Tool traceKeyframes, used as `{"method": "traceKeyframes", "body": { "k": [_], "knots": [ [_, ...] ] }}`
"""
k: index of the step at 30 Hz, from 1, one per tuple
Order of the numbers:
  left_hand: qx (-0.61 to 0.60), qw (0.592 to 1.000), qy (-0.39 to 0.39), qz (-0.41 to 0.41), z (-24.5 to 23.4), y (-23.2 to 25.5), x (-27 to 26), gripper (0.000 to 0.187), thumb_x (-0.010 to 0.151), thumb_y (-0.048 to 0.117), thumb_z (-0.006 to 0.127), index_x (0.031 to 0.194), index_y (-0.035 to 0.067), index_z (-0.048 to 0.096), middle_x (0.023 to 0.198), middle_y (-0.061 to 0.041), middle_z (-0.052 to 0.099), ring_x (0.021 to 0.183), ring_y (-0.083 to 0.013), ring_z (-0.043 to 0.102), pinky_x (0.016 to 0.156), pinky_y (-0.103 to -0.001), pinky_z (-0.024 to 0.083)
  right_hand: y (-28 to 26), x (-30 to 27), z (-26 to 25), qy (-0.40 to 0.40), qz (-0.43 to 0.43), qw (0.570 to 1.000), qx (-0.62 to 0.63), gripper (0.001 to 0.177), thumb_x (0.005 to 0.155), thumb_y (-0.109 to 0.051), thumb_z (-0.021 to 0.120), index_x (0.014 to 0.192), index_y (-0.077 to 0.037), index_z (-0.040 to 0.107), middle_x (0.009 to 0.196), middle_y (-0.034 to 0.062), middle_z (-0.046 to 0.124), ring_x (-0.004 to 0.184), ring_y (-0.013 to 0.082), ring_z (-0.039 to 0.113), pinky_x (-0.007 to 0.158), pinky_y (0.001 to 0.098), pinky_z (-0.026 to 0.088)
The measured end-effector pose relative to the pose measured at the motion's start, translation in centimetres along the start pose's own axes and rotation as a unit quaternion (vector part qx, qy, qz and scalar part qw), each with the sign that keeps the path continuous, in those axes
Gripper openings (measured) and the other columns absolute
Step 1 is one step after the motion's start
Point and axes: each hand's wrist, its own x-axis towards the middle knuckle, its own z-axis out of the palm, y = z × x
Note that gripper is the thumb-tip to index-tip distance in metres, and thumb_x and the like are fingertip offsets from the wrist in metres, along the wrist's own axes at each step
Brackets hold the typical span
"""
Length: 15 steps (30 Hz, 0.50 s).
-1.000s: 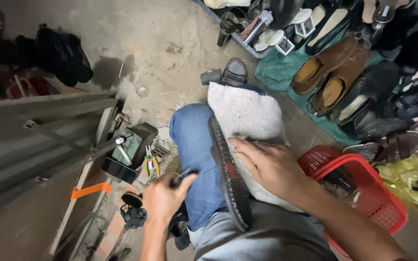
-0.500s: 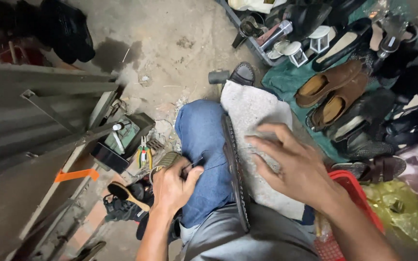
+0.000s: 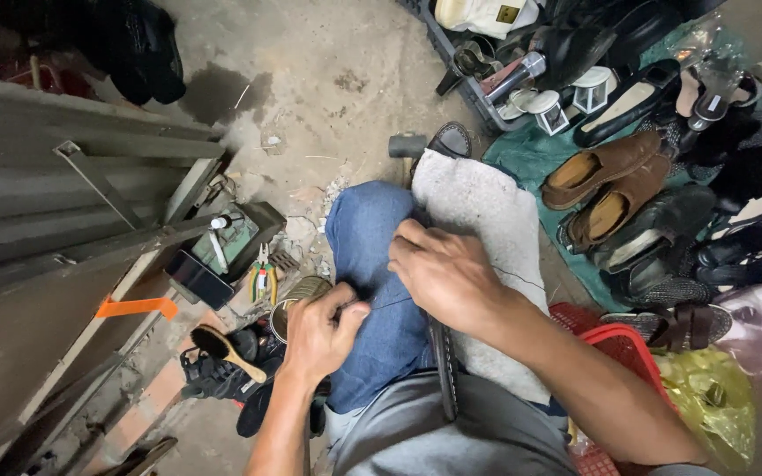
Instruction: Hand-stitching the sole of a brown sandal using a needle and thread to repair it.
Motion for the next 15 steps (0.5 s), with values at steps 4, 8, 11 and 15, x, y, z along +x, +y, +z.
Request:
{"method": "traceKeyframes", "body": {
  "k": [4, 8, 11, 15],
  "knots": [
    [-0.120, 0.993, 0.001, 0.002, 1.0, -1.6, 0.0, 0.053, 0.098, 0.062, 0.042, 0.071, 0.023, 0.065, 0.051, -0.003, 0.061, 0.044, -0.0295, 0.054, 0.045, -0.035, 0.048, 0.6, -0.5, 0.2, 0.065, -0.025, 0.997, -0.014, 0.017, 0.098, -0.025, 0.056, 0.089, -0.014, 0.065, 0.096, 0.0030, 0.063, 0.068, 0.0258, 0.070, 0.053, 0.0402, 0.057],
    [-0.197, 0.977, 0.073, -0.020, 1.5, 0.6, 1.6, 0.029, 0.092, 0.036, 0.074, 0.100, 0.009, 0.067, 0.072, -0.012, 0.064, 0.055, -0.0215, 0.059, 0.051, -0.034, 0.049, 0.9, -0.6, 0.6, 0.088, -0.044, 0.995, -0.021, 0.016, 0.099, -0.026, 0.056, 0.092, -0.015, 0.065, 0.093, 0.0008, 0.061, 0.064, 0.0230, 0.068, 0.050, 0.0374, 0.055],
    [-0.226, 0.971, 0.061, -0.053, 1.5, 2.8, 2.8, 0.044, 0.087, 0.024, 0.083, 0.119, -0.001, 0.068, 0.090, -0.022, 0.071, 0.067, -0.0273, 0.065, 0.057, -0.040, 0.051, 0.6, -0.7, 0.5, 0.099, -0.042, 0.994, -0.024, 0.016, 0.099, -0.027, 0.055, 0.095, -0.015, 0.066, 0.094, 0.0011, 0.062, 0.064, 0.0230, 0.068, 0.049, 0.0365, 0.054],
    [-0.269, 0.957, -0.004, -0.109, 2.1, 3.3, 3.6, 0.054, 0.080, 0.025, 0.089, 0.123, -0.002, 0.070, 0.093, -0.025, 0.074, 0.067, -0.0223, 0.065, 0.057, -0.037, 0.053, 0.7, -0.7, 0.3, 0.128, -0.043, 0.991, -0.014, 0.015, 0.100, -0.026, 0.054, 0.092, -0.016, 0.061, 0.086, 0.0005, 0.057, 0.063, 0.0249, 0.066, 0.051, 0.0360, 0.054]
  ]
}}
